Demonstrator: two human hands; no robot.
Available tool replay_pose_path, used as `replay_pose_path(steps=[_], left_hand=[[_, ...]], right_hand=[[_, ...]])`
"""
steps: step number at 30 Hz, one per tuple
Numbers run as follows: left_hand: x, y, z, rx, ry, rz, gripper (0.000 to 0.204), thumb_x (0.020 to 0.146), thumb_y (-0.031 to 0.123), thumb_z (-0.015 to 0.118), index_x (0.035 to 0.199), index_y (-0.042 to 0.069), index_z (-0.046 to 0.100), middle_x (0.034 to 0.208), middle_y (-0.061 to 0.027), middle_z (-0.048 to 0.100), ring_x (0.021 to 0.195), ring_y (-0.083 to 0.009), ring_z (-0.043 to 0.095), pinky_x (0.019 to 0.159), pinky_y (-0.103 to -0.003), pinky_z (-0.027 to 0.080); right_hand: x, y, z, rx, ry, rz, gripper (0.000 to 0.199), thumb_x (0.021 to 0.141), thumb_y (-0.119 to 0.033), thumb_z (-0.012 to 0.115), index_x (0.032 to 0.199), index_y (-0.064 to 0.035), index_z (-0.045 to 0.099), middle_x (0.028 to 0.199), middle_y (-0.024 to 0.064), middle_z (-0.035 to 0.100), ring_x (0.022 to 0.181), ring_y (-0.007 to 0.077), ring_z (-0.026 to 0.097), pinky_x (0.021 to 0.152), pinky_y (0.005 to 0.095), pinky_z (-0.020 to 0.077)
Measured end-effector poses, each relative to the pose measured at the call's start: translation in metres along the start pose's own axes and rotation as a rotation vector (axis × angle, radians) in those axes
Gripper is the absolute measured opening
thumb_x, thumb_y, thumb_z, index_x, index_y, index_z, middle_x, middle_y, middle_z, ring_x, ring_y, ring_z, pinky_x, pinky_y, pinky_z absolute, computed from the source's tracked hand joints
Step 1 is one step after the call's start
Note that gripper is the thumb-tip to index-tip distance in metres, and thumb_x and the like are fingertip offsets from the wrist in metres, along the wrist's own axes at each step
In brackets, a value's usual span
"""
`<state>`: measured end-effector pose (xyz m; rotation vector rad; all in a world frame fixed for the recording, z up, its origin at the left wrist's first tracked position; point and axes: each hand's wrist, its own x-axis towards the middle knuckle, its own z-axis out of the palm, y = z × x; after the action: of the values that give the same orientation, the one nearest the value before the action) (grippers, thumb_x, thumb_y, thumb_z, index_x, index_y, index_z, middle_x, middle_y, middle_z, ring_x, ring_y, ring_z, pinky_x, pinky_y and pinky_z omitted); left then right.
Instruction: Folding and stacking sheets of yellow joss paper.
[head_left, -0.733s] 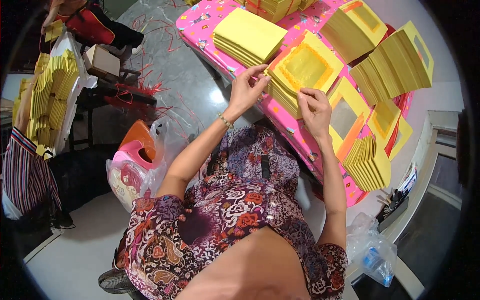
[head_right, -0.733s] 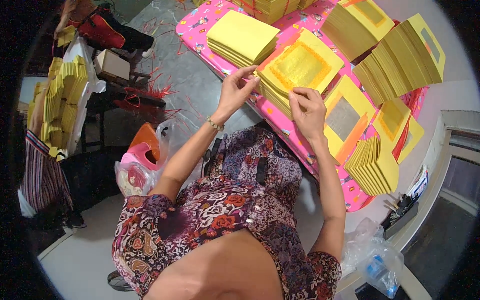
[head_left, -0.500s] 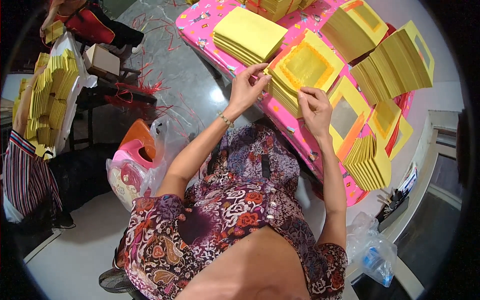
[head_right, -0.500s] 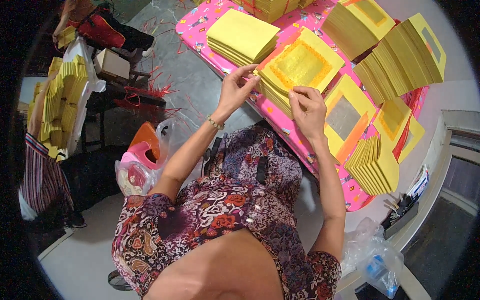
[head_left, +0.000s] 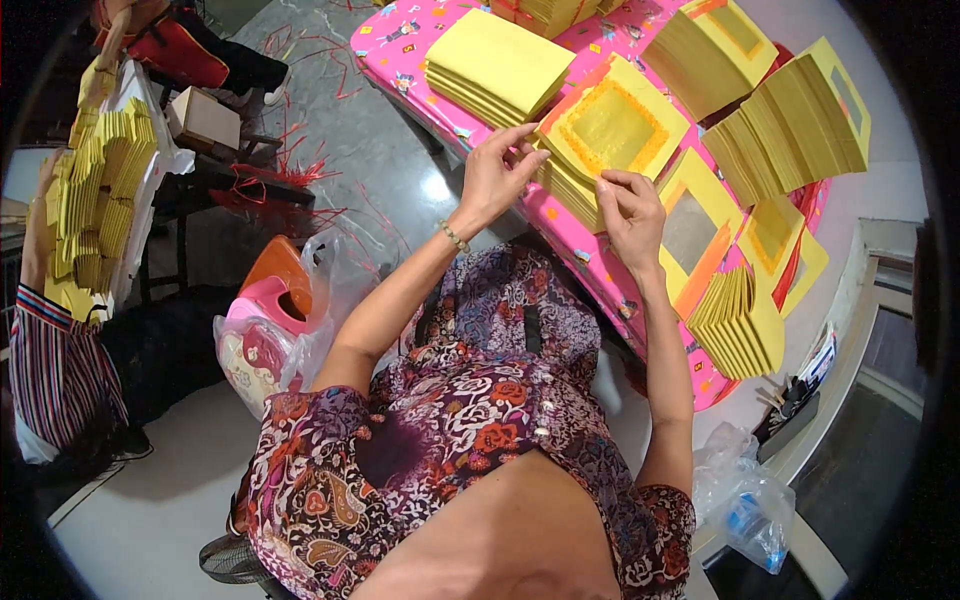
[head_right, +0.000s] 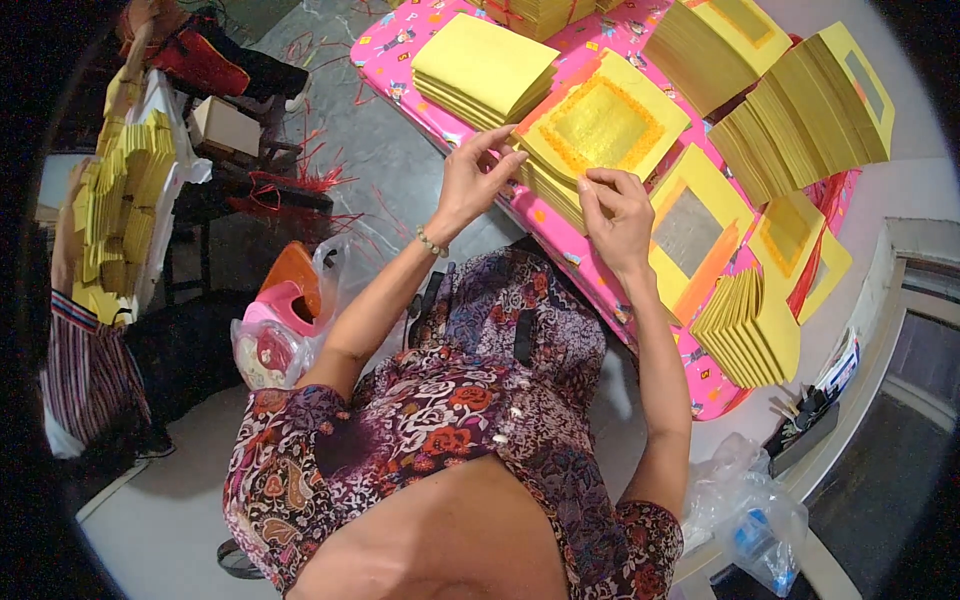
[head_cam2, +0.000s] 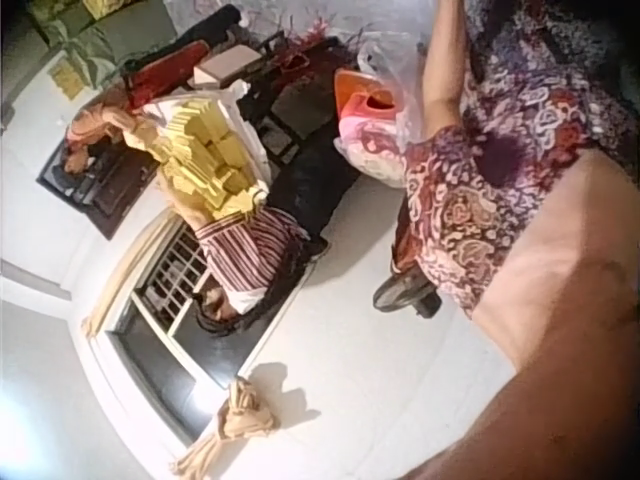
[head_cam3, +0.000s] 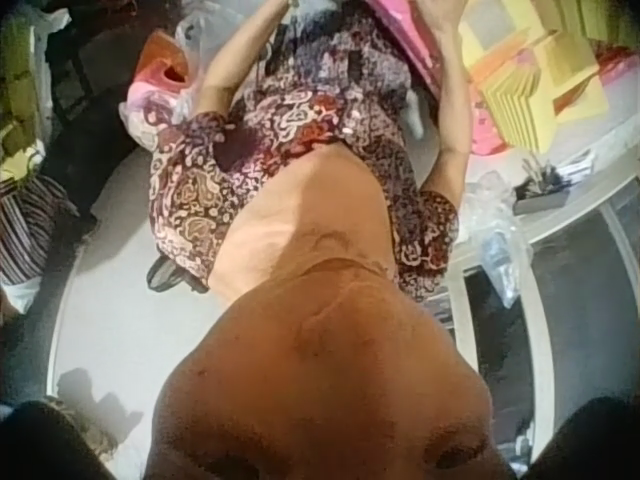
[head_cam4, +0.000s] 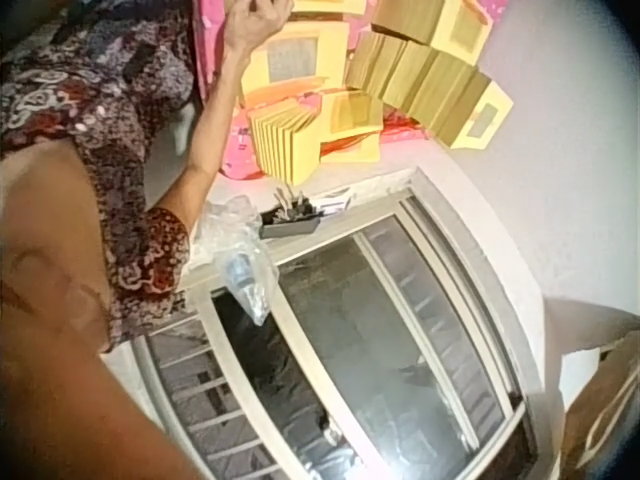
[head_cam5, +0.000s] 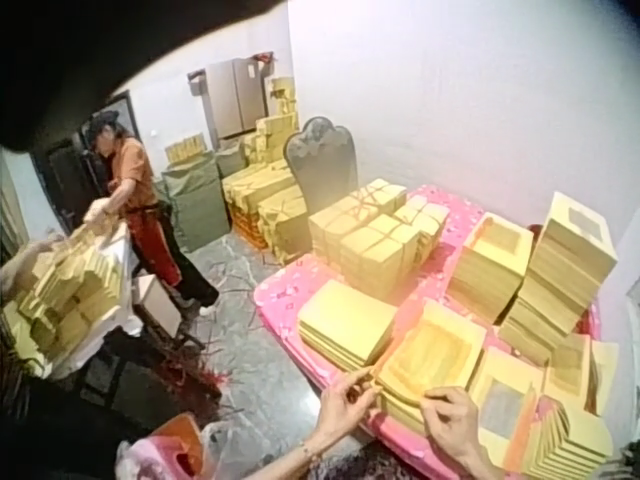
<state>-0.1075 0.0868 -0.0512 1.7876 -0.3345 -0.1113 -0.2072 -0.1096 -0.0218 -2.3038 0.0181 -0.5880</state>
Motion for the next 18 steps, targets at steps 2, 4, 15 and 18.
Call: replay_pose_path(steps=[2, 4, 15, 18], left_hand=[[0.0009, -0.0038, 0.0002, -0.049, -0.011, -0.032, 0.041, 0.085, 0.021, 0.077, 0.122, 0.005, 0.069, 0.086, -0.0046, 0.069, 0.068, -0.0111, 0.063, 0.063, -0.028, 0.052], [0.0013, -0.0053, 0.0006, -0.049, -0.01, -0.018, 0.042, 0.085, 0.021, 0.077, 0.122, 0.005, 0.069, 0.086, -0.0044, 0.069, 0.068, -0.0109, 0.063, 0.063, -0.027, 0.052], [0.0041, -0.0098, 0.001, -0.076, -0.014, -0.018, 0.044, 0.085, 0.024, 0.078, 0.122, 0.002, 0.068, 0.086, -0.004, 0.068, 0.071, -0.0095, 0.064, 0.064, -0.026, 0.052], [0.0044, -0.008, -0.0003, -0.102, -0.005, -0.033, 0.044, 0.085, 0.025, 0.078, 0.122, 0.002, 0.069, 0.086, -0.0038, 0.068, 0.071, -0.009, 0.064, 0.063, -0.026, 0.053]], right_hand=[[0.0001, 0.0002, 0.0, 0.004, 0.001, -0.003, 0.014, 0.089, -0.013, 0.069, 0.093, -0.0031, 0.078, 0.097, 0.0112, 0.072, 0.092, 0.0248, 0.066, 0.082, 0.0347, 0.0523], [-0.0004, 0.0003, -0.0001, 0.024, 0.0, 0.007, 0.014, 0.089, -0.013, 0.07, 0.093, -0.0033, 0.078, 0.098, 0.0112, 0.072, 0.092, 0.0247, 0.066, 0.082, 0.0346, 0.0523], [-0.0001, 0.0013, 0.0006, 0.013, 0.0, 0.006, 0.013, 0.089, -0.013, 0.069, 0.093, -0.0032, 0.078, 0.098, 0.0106, 0.072, 0.092, 0.0245, 0.066, 0.082, 0.0345, 0.052], [0.0, 0.0011, 0.0018, 0.015, 0.004, 0.002, 0.013, 0.089, -0.012, 0.069, 0.093, -0.0032, 0.078, 0.097, 0.0104, 0.072, 0.091, 0.0244, 0.066, 0.082, 0.0342, 0.052]])
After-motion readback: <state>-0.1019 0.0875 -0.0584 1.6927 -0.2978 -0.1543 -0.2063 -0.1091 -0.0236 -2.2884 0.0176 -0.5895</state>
